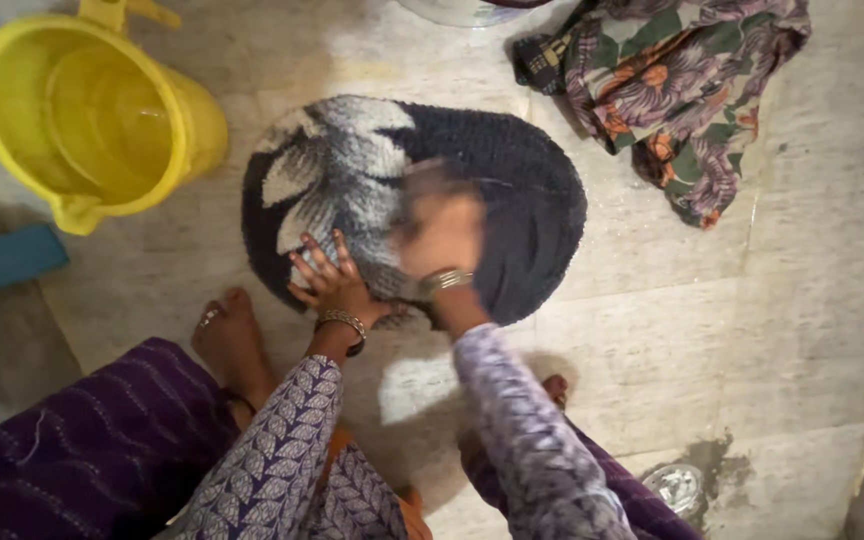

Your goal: The person cleans a small circular mat and a larger rectangular cloth by scrubbing them with a brush and using water from a bucket and a yellow pitcher.

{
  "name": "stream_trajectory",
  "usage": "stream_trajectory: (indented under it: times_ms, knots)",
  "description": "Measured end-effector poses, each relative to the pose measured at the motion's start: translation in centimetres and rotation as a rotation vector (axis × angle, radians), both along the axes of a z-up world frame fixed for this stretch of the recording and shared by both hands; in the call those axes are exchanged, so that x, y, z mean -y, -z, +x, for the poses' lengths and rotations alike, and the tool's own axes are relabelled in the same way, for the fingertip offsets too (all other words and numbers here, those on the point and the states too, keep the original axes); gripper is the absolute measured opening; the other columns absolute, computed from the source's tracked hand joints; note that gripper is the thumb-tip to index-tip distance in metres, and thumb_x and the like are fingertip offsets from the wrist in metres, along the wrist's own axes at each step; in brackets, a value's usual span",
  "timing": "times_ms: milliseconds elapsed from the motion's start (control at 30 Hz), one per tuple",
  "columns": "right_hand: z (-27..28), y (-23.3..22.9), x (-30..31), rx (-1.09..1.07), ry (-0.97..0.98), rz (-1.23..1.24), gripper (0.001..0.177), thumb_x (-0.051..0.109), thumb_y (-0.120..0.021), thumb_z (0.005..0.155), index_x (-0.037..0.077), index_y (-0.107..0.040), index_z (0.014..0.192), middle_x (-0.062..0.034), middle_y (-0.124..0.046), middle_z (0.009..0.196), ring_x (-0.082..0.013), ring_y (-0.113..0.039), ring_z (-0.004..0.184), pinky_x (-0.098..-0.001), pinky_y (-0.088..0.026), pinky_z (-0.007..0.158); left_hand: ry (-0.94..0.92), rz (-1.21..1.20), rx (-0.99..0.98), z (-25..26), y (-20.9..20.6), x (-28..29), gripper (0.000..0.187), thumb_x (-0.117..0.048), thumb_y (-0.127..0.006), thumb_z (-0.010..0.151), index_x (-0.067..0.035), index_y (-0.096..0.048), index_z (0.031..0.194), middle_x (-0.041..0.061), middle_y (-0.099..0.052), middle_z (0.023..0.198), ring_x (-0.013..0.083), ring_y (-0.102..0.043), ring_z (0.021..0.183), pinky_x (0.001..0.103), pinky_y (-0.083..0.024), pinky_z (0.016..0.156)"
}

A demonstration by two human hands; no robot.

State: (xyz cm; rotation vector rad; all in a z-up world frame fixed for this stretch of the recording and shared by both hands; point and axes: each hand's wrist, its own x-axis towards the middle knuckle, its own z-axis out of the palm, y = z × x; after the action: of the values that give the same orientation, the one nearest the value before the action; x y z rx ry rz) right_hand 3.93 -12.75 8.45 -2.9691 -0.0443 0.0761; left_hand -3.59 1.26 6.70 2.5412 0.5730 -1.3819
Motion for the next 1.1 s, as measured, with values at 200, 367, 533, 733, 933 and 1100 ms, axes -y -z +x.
stream_trajectory:
  times_ms: [200, 367, 533, 733, 933, 1100]
  knots:
    - [5.6, -0.5, 11.5, -0.322, -0.263, 0.121, 0.05, 0.043, -0.078, 0.07, 0.017, -0.075, 0.113, -0.0137, -0.067, 0.124, -0.0383, -0.06, 0.117, -0.0518, -0.052, 0.099, -0.038, -0.016, 0.063, -0.4, 0.0, -0.2, 0.17, -0.078, -0.088, 0.045, -0.023, 0.023, 0.161, 0.025, 0.03, 0.165, 0.0518, 0.023, 0.151, 0.076, -0.001, 0.117]
    - [-3.6, 1.6, 17.6, 0.119, 0.725, 0.369, 0.105, 0.039, -0.084, 0.079, 0.018, -0.029, 0.166, -0.0381, -0.035, 0.151, -0.0499, -0.05, 0.134, -0.0504, -0.043, 0.115, 0.038, -0.066, 0.001, 0.6, -1.0, -0.8, 0.167, -0.078, -0.088, 0.049, -0.022, 0.022, 0.161, 0.025, 0.031, 0.164, 0.0537, 0.023, 0.15, 0.077, 0.0, 0.115]
    - [-1.1, 0.7, 11.9, -0.199, 0.91, 0.131, 0.108, 0.044, -0.082, 0.074, 0.025, -0.027, 0.165, -0.0372, -0.026, 0.154, -0.0528, -0.049, 0.125, -0.0551, -0.046, 0.103, 0.08, -0.122, 0.07, -0.7, -0.9, -1.3, 0.164, -0.075, -0.089, 0.048, -0.024, 0.018, 0.162, 0.022, 0.03, 0.167, 0.0514, 0.023, 0.151, 0.076, 0.0, 0.115]
    - [5.4, -1.4, -8.6, -0.344, -0.219, 0.029, 0.083, 0.059, -0.082, 0.067, 0.02, -0.056, 0.136, -0.021, -0.043, 0.146, -0.0421, -0.043, 0.131, -0.0542, -0.041, 0.105, 0.088, -0.077, -0.022, 0.0, 0.2, -0.6, 0.164, -0.075, -0.089, 0.049, -0.028, 0.018, 0.163, 0.019, 0.03, 0.168, 0.0485, 0.025, 0.152, 0.074, 0.001, 0.118]
    - [5.7, 0.8, -1.2, -0.51, -0.075, 0.225, 0.063, 0.055, -0.072, 0.073, 0.026, -0.069, 0.129, -0.007, -0.06, 0.143, -0.0279, -0.058, 0.128, -0.0453, -0.048, 0.107, 0.024, -0.102, -0.049, -0.2, 0.0, -0.8, 0.165, -0.075, -0.09, 0.046, -0.033, 0.02, 0.161, 0.015, 0.029, 0.168, 0.045, 0.023, 0.154, 0.073, 0.0, 0.119]
    - [-4.6, -0.9, 13.1, -0.058, 0.538, 0.139, 0.098, 0.039, -0.084, 0.079, 0.012, -0.037, 0.161, -0.0347, -0.032, 0.156, -0.0496, -0.04, 0.139, -0.051, -0.038, 0.113, 0.047, -0.108, -0.008, 1.0, -2.4, -1.0, 0.167, -0.067, -0.095, 0.046, -0.036, 0.021, 0.162, 0.014, 0.03, 0.169, 0.0436, 0.021, 0.155, 0.072, -0.002, 0.12]
